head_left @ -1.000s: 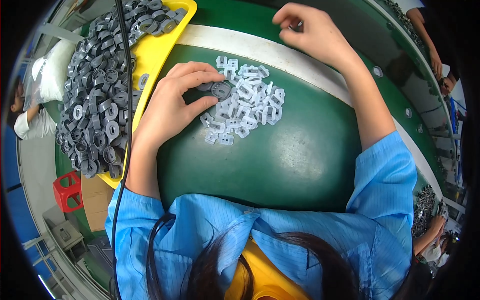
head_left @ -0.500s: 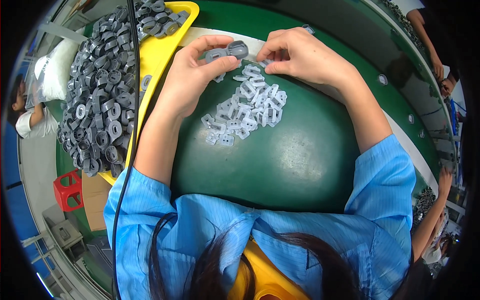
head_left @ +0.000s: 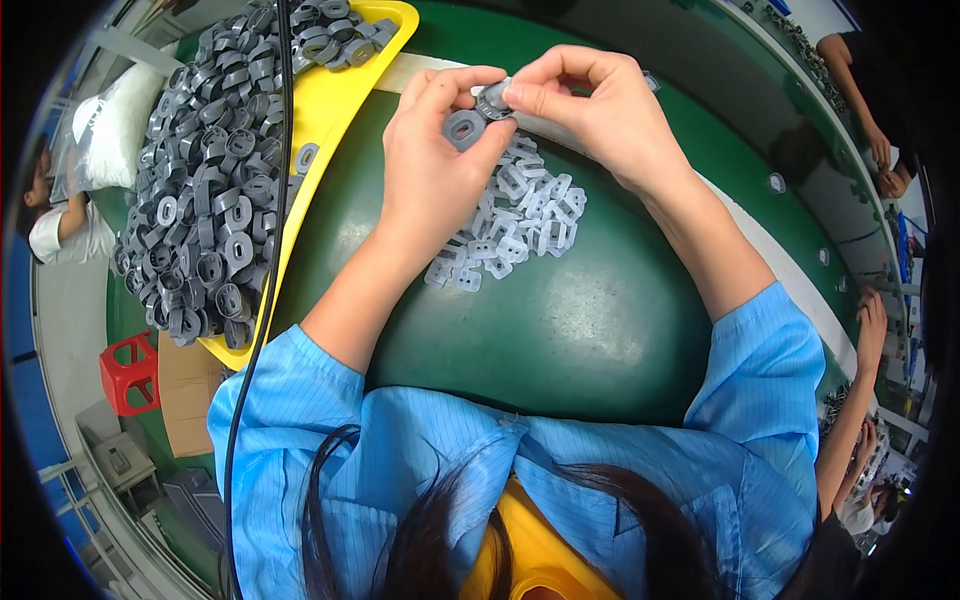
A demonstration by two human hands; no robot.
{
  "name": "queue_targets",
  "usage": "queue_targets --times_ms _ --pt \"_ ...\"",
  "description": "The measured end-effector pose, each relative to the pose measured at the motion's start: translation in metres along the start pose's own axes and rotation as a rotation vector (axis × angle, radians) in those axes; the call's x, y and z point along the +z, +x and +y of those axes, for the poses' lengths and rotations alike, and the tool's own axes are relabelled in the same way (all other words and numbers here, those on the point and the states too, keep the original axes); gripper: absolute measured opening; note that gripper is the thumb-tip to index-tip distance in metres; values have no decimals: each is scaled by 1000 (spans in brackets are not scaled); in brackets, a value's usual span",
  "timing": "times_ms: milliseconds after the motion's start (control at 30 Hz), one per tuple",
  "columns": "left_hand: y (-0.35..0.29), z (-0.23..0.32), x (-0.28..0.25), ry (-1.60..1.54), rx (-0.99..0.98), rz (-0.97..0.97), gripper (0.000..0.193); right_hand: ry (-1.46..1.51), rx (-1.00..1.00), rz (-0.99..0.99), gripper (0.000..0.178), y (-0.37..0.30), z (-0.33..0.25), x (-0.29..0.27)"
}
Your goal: The person assembles plastic components by fitting small plastic pieces together by hand and placing the assembled parts onto the conveyor track.
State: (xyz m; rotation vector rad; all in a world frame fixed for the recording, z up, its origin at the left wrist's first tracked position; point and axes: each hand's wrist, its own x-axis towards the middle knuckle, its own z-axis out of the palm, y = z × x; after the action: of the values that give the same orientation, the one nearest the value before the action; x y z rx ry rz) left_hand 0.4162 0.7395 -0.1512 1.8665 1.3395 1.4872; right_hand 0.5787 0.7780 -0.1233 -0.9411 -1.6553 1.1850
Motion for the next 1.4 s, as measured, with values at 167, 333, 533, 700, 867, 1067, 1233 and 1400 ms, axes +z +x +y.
queue_targets --times_ms 167,333,533,700,867,1067,1233,1400 --pt "-3 4 2 188 253 58 33 -30 211 -129 20 0 -5 -4" --pt "0 5 0 232 305 42 32 24 125 -44 26 2 1 -2" --pt "-2 7 1 202 374 -34 39 213 214 -270 17 4 5 -13" --pt "2 8 -5 170 289 -35 36 302 251 -279 16 4 6 -10" --pt "0 9 -7 199 316 2 32 280 216 -236 15 -2 -1 -5" --pt "0 6 -6 208 399 -53 35 113 137 -269 12 2 2 -9" --pt "2 6 -11 153 303 -80 33 62 192 -381 24 1 -9 -18" --pt "5 8 -12 134 343 -121 34 144 263 -433 23 4 -8 -24"
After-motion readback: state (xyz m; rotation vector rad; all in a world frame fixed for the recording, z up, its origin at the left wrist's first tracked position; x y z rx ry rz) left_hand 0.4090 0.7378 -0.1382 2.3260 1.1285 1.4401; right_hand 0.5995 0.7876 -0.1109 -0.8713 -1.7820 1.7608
